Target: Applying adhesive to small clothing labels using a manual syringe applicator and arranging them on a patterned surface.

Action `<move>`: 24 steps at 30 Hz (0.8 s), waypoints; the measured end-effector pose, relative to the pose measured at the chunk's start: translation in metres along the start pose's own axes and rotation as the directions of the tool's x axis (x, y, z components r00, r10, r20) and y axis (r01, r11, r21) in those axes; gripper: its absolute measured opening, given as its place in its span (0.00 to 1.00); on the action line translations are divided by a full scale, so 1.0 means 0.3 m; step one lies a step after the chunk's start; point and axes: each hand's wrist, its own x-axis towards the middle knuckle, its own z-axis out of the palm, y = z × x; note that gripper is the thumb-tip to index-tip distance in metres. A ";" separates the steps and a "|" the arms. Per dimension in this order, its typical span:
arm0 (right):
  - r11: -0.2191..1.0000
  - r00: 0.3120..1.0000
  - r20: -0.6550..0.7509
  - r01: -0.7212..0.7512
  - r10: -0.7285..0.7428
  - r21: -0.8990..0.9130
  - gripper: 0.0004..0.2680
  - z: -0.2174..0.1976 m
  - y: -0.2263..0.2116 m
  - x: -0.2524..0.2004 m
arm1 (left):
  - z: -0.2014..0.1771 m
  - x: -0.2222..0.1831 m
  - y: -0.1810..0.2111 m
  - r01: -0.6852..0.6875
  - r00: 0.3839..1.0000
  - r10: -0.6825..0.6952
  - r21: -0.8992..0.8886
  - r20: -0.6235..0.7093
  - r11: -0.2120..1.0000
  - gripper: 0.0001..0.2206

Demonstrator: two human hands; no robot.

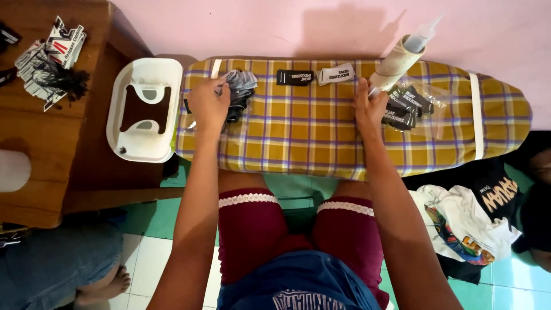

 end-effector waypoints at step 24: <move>0.983 0.964 0.193 0.174 -0.181 0.055 0.15 -0.055 0.018 -0.006 | -0.043 -0.492 0.329 -0.557 0.613 0.708 -0.445 0.350 0.701 0.33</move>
